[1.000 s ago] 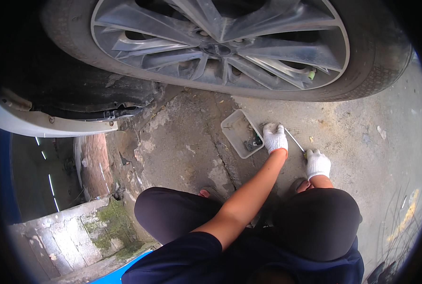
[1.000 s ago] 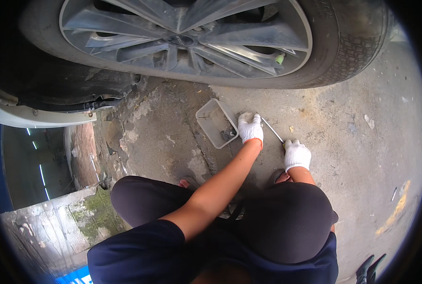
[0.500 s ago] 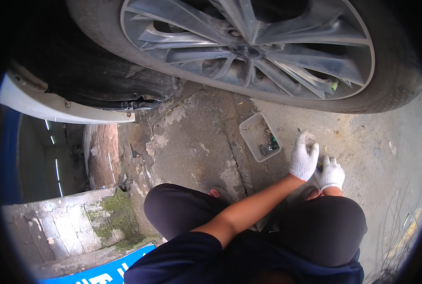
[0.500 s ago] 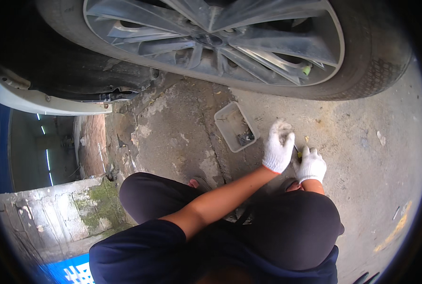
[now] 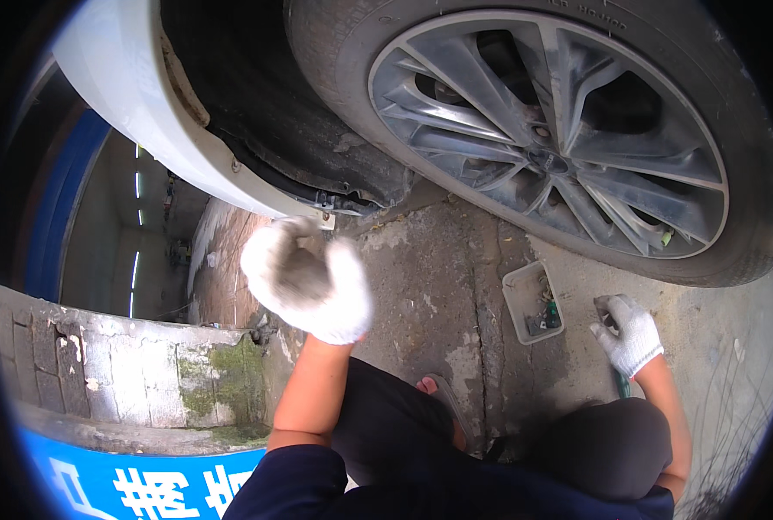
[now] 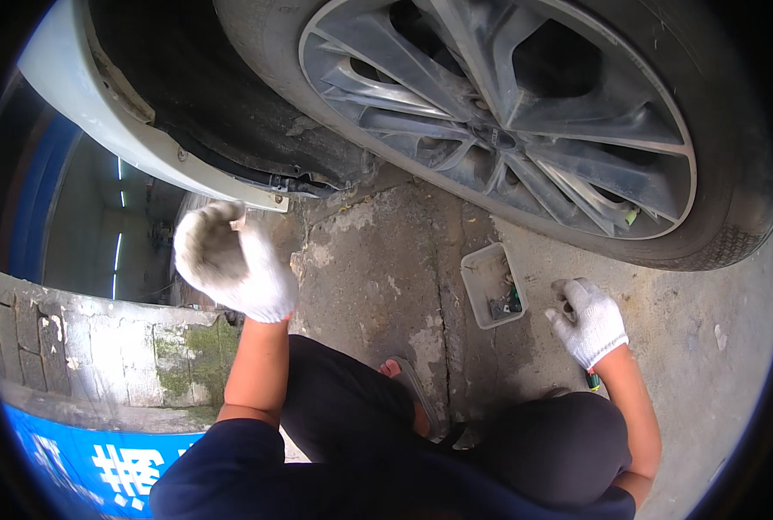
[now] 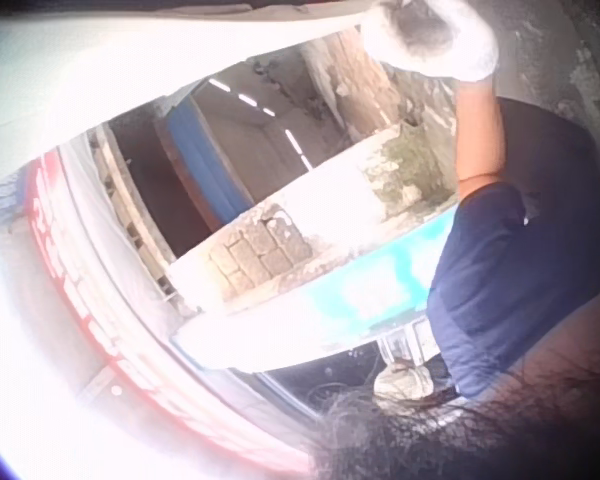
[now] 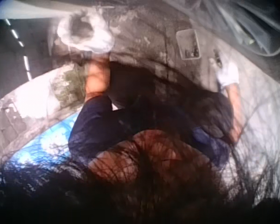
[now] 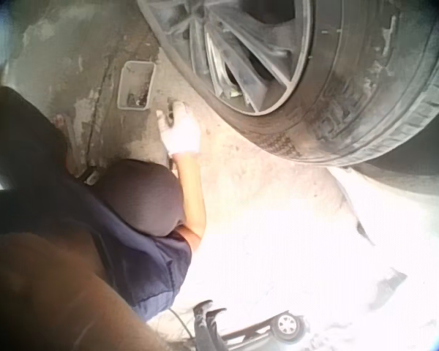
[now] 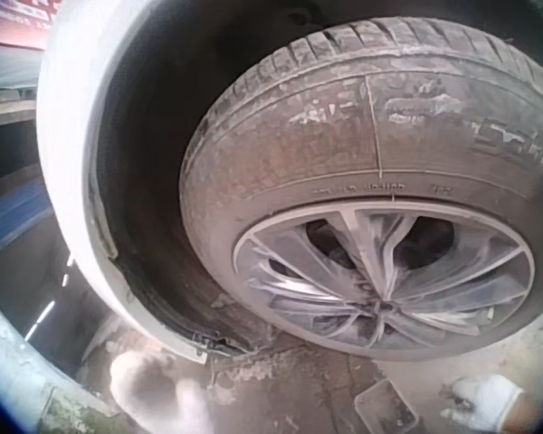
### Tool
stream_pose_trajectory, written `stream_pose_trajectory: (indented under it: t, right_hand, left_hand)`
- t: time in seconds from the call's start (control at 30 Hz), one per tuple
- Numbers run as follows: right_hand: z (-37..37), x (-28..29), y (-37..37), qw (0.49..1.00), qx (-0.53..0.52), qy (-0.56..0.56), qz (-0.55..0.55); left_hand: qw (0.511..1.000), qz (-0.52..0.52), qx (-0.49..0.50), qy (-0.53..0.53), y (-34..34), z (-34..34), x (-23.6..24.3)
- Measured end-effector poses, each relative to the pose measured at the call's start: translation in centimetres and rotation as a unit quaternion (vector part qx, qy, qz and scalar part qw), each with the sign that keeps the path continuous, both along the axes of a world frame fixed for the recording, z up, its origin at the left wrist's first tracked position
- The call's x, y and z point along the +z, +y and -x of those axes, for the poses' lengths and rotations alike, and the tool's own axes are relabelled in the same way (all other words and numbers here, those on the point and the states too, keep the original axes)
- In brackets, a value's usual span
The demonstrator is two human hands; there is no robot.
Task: The person removes and reattaches the plastic trim and fasteners of a white car's front bumper using a screwdriver and by hand, handling small parts from a container on the ground.
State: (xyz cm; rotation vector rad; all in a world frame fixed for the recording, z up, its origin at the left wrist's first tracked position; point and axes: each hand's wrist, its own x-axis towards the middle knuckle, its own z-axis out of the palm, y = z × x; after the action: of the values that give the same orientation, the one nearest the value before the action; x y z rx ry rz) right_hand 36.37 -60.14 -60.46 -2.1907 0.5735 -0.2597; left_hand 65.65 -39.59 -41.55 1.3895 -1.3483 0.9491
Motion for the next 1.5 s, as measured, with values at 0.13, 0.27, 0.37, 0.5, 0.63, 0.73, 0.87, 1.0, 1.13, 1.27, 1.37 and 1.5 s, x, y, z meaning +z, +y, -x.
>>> stream_pose_trajectory:
  t: [0.13,0.27,0.37,0.5,0.63,0.73,0.87,1.0,1.13,1.27,1.37,1.5]
  right_hand:
    - [-7.9,9.8,1.4,0.970,0.227,-0.087,0.007]
    - [-18.6,19.8,4.5,0.939,0.332,-0.059,0.069]
    - [-28.3,22.4,7.4,0.964,0.209,-0.160,0.024]
    - [-32.9,23.0,9.8,0.917,0.120,-0.326,-0.194]
    - [-34.5,22.0,11.7,0.839,0.117,-0.438,-0.301]
    - [-35.5,21.6,12.6,0.816,0.147,-0.438,-0.349]
    - [-35.7,21.8,11.9,0.796,0.173,-0.450,-0.366]
    - [-35.5,22.1,11.7,0.826,0.157,-0.444,-0.309]
    - [-36.0,21.8,11.5,0.852,0.131,-0.445,-0.243]
    - [-37.1,21.3,11.0,0.846,0.120,-0.480,-0.197]
    - [-36.9,21.5,10.4,0.847,0.137,-0.472,-0.202]
    - [-36.4,21.3,10.1,0.838,0.146,-0.464,-0.246]
  left_hand:
    - [0.903,0.015,0.411,0.123,5.6,-6.9,3.7]
    - [0.947,0.022,0.252,0.201,5.2,-9.3,4.6]
    - [0.948,-0.024,0.277,0.156,5.4,-10.3,3.5]
    - [0.925,0.030,0.291,0.240,3.1,-9.1,4.0]
    - [0.937,0.028,0.290,0.194,4.0,-9.8,3.7]
    - [0.953,0.026,0.241,0.181,6.9,-10.8,3.1]
    - [0.949,0.014,0.250,0.194,6.4,-9.2,3.6]
    - [0.956,0.005,0.224,0.188,6.6,-9.8,3.6]
    - [0.957,0.019,0.198,0.210,6.2,-9.9,3.4]
    - [0.950,0.040,0.236,0.199,4.6,-10.2,3.0]
    - [0.926,0.036,0.330,0.178,2.9,-9.9,3.2]
    - [0.896,0.063,0.405,0.169,1.3,-10.7,3.1]
